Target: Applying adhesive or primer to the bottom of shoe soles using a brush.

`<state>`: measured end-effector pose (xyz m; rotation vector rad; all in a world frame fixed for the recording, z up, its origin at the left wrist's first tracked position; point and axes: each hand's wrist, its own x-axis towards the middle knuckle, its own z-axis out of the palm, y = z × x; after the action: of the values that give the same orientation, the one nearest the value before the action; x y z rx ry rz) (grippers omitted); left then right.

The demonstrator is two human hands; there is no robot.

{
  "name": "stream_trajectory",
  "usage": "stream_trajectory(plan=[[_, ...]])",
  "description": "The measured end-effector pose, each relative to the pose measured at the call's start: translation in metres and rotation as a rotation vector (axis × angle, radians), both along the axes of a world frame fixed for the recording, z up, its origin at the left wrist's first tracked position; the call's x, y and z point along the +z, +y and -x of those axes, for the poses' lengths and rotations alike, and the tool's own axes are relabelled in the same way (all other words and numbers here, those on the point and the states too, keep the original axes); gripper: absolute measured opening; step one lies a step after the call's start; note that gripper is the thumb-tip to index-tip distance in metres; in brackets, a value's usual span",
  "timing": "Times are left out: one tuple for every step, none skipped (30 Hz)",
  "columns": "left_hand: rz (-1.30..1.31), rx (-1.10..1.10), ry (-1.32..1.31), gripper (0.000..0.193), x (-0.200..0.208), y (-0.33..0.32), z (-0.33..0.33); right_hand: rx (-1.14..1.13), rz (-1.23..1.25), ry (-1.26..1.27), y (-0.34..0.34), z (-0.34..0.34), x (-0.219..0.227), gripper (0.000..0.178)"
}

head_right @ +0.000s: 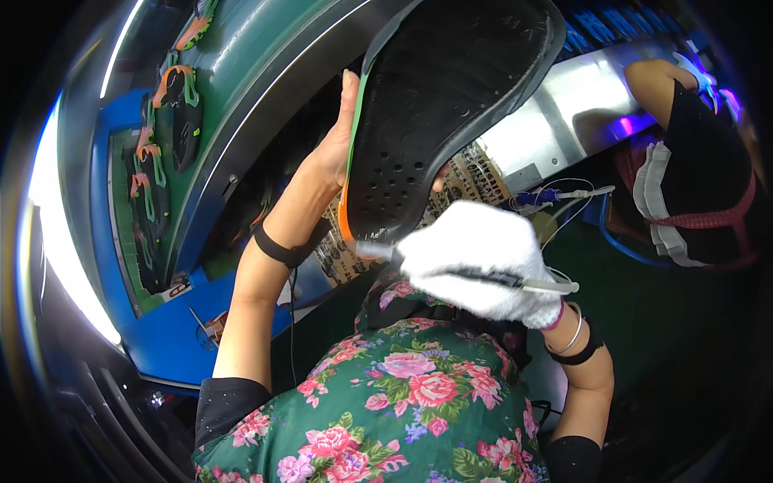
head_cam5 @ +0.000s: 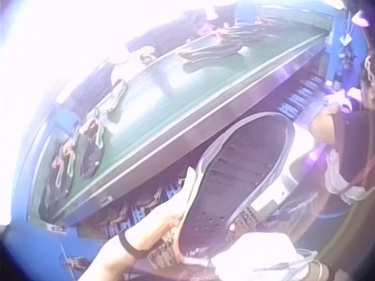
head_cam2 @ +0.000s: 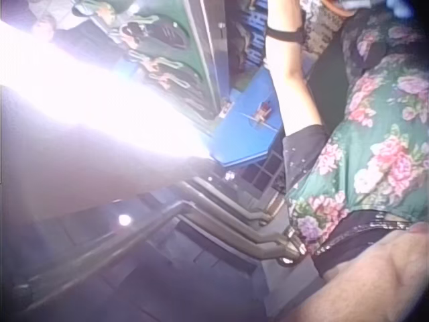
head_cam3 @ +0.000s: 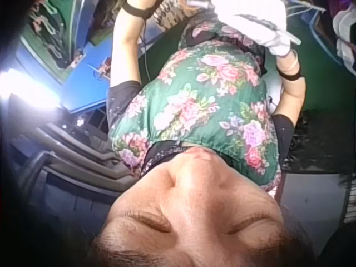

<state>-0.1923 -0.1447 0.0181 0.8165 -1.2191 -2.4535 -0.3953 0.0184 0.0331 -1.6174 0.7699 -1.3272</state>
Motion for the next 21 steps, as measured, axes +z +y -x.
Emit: stream_trajectory(plan=[[-0.050,0.007,0.028,0.103,0.000,-0.003,0.001,-0.057,0.069,0.089,-0.004,0.001,-0.001,0.022],[-0.099,0.014,0.057,0.095,0.001,-0.005,0.001,-0.114,0.139,0.177,-0.006,0.002,-0.001,0.023],[-0.081,0.032,0.027,0.090,0.002,-0.004,0.003,-0.078,0.231,0.267,-0.006,0.001,-0.004,0.024],[-0.081,0.036,0.028,0.090,0.002,-0.005,0.002,-0.054,0.321,0.313,-0.006,-0.004,-0.008,0.024],[-0.018,-0.008,-0.112,0.090,0.002,-0.007,0.001,-0.004,0.272,0.307,-0.004,-0.006,-0.007,0.024],[0.045,-0.053,-0.252,0.090,0.002,-0.008,0.000,0.047,0.222,0.301,-0.003,-0.008,-0.004,0.025],[-0.019,0.007,-0.227,0.091,0.002,-0.001,0.004,0.138,0.148,0.177,-0.006,-0.006,-0.002,0.025],[-0.018,0.014,-0.229,0.091,0.001,0.000,0.002,0.172,0.027,0.021,-0.005,-0.005,0.000,0.023],[-0.016,-0.024,-0.268,0.091,0.001,0.000,0.000,0.178,0.008,0.000,-0.006,-0.004,0.003,0.022],[-0.017,-0.064,-0.308,0.091,0.003,0.001,0.001,0.183,-0.013,-0.022,-0.005,-0.002,0.005,0.021],[-0.059,-0.036,-0.327,0.090,0.005,0.004,0.002,0.108,0.054,0.058,-0.007,-0.002,0.004,0.024],[-0.061,-0.030,-0.328,0.090,0.008,0.007,0.003,0.033,0.122,0.137,-0.011,-0.001,0.003,0.027],[-0.023,-0.027,-0.397,0.090,0.012,0.008,0.006,-0.010,0.249,0.248,-0.012,-0.003,-0.006,0.028],[0.015,-0.024,-0.466,0.090,0.014,0.008,0.008,-0.011,0.248,0.253,-0.009,-0.004,-0.009,0.028],[0.015,-0.025,-0.462,0.090,0.013,0.007,0.009,0.034,0.303,0.318,-0.005,-0.006,-0.010,0.028],[-0.032,-0.028,-0.462,0.089,0.011,0.006,0.007,0.086,0.358,0.375,-0.004,-0.009,-0.012,0.027],[-0.079,-0.031,-0.461,0.089,0.011,0.006,0.005,0.152,0.303,0.304,-0.007,-0.009,-0.008,0.025],[-0.081,-0.026,-0.464,0.089,0.010,0.006,0.004,0.157,0.304,0.300,-0.011,-0.006,-0.006,0.025],[-0.134,-0.029,-0.445,0.085,0.010,0.007,0.004,0.198,0.214,0.183,-0.016,-0.001,-0.004,0.026],[-0.186,-0.034,-0.425,0.080,0.010,0.007,0.005,0.237,0.123,0.066,-0.020,0.003,-0.004,0.026],[-0.186,-0.030,-0.425,0.080,0.010,0.005,0.005,0.178,0.148,0.104,-0.024,0.003,-0.005,0.027]])
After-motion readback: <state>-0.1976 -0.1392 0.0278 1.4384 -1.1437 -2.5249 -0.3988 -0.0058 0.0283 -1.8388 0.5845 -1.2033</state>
